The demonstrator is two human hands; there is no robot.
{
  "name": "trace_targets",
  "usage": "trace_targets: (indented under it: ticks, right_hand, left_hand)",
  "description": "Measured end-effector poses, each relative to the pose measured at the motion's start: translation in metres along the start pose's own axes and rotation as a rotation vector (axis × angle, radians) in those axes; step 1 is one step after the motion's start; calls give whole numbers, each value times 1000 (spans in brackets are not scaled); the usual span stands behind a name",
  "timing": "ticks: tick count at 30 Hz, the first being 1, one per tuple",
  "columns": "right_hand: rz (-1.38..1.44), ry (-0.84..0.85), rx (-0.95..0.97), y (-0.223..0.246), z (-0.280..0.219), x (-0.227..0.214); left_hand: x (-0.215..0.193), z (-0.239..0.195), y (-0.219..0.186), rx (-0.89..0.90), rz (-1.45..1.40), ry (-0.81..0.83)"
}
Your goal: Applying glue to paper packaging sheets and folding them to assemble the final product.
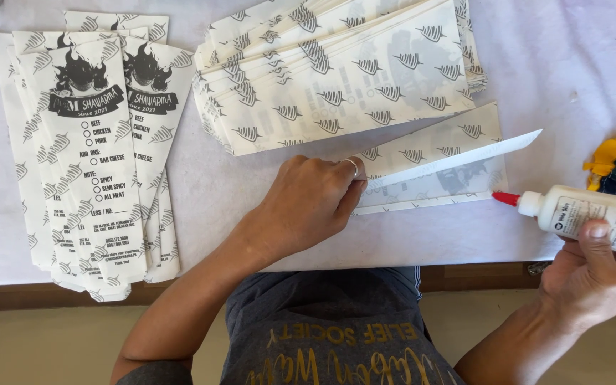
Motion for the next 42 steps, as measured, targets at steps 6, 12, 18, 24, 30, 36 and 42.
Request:
trace_targets:
  ticks: [6,12,18,24,30,36,42]
  right_hand:
    - [78,86,-4,-6,-13,23]
    - [123,221,25,-4,-59,72]
    - [182,379,64,1,-108,119]
    - [228,487,115,29,-144,170]
    - [167,491,106,4,-153,161]
    - [-28,89,65,19,-44,70]
    - [-625,257,-399,21,9,25]
  left_hand:
    - [-2,6,6,-32,-64,11]
    - [-5,12,18,-142,-161,64]
    - [-11,20,24,-213,-314,64]
    - [-10,21,32,-249,-405,49]
    - [-14,20,27,-233,-409,72]
    - [-5,-19,-9,74,-271,128]
    - [7,-49,-25,247,-92,73]
Point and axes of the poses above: each hand's wrist, its own z-axis towards the middle knuckle, its own x-axis out of the palm, y = z × x, the point moved 10 cm from there along z, towards the middle knuckle, and after that the axes turned 11 degrees about -y, right-handed, at the moved point
